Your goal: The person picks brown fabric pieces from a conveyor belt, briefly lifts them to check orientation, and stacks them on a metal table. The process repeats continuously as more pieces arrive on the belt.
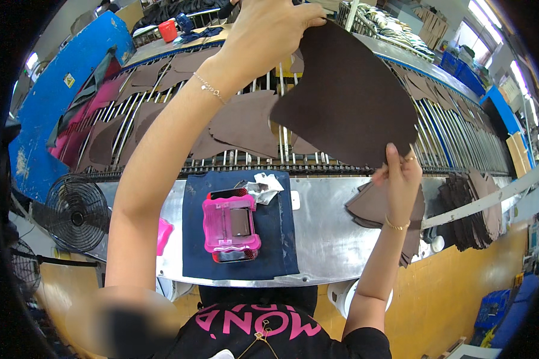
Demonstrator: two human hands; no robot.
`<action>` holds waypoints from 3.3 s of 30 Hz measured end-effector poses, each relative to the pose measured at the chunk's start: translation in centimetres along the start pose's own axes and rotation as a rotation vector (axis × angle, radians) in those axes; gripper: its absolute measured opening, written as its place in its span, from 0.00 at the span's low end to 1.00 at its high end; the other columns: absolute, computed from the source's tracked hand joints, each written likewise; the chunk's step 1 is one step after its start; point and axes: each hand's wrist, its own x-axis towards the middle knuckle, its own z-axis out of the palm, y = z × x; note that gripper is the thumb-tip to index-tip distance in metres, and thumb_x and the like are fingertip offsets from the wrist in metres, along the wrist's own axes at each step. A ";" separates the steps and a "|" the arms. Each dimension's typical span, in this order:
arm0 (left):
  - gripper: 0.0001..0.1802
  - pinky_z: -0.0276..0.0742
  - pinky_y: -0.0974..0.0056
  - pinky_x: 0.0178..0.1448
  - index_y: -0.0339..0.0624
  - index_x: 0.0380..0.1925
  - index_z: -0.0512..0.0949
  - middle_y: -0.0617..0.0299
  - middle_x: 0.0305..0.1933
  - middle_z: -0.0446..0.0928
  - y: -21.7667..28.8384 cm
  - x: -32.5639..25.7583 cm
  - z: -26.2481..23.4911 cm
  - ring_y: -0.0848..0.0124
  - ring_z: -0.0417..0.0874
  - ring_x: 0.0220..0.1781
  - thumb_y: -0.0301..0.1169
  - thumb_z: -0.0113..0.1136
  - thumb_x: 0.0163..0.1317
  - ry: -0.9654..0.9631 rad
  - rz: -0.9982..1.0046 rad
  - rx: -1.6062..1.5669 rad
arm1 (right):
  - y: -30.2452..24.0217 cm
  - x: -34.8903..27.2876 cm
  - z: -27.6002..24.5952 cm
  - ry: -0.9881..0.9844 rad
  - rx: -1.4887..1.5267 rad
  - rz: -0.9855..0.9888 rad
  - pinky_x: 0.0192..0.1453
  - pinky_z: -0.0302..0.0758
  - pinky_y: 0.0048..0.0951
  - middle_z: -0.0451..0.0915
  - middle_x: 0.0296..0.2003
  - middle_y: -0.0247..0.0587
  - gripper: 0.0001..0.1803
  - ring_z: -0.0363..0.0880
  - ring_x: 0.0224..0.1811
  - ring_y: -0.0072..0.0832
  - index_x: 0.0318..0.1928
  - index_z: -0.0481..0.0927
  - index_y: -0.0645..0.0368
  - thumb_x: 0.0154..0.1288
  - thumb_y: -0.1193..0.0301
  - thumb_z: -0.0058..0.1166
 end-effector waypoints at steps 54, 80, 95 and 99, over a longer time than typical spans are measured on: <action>0.38 0.69 0.67 0.52 0.49 0.71 0.52 0.56 0.66 0.59 6.7 -32.0 -14.2 0.69 0.72 0.52 0.27 0.59 0.63 -0.106 -1.145 -0.423 | 9.3 -10.0 -16.3 0.232 -1.042 0.905 0.41 0.80 0.39 0.82 0.40 0.55 0.30 0.84 0.29 0.42 0.58 0.71 0.62 0.57 0.63 0.62; 0.09 0.76 0.73 0.23 0.34 0.40 0.78 0.57 0.34 0.82 3.5 -28.8 -19.1 0.69 0.84 0.26 0.29 0.57 0.66 0.205 -1.273 -0.801 | -2.7 -7.9 11.2 -0.553 0.001 -0.208 0.33 0.73 0.25 0.81 0.31 0.43 0.14 0.81 0.29 0.28 0.48 0.75 0.67 0.64 0.72 0.56; 0.13 0.71 0.77 0.29 0.34 0.46 0.80 0.61 0.28 0.81 2.6 -28.8 -24.1 0.79 0.80 0.28 0.29 0.61 0.63 0.176 -1.211 -0.272 | 2.5 -10.9 16.2 -0.614 -0.109 -0.412 0.37 0.77 0.26 0.84 0.30 0.36 0.07 0.83 0.33 0.27 0.35 0.83 0.61 0.55 0.81 0.63; 0.12 0.70 0.78 0.28 0.34 0.44 0.80 0.63 0.28 0.80 2.4 -30.0 -24.0 0.80 0.79 0.27 0.29 0.61 0.63 0.170 -1.213 -0.302 | 3.8 -11.3 15.8 -0.567 -0.288 -0.552 0.36 0.77 0.25 0.84 0.29 0.37 0.06 0.82 0.32 0.27 0.35 0.84 0.61 0.55 0.80 0.63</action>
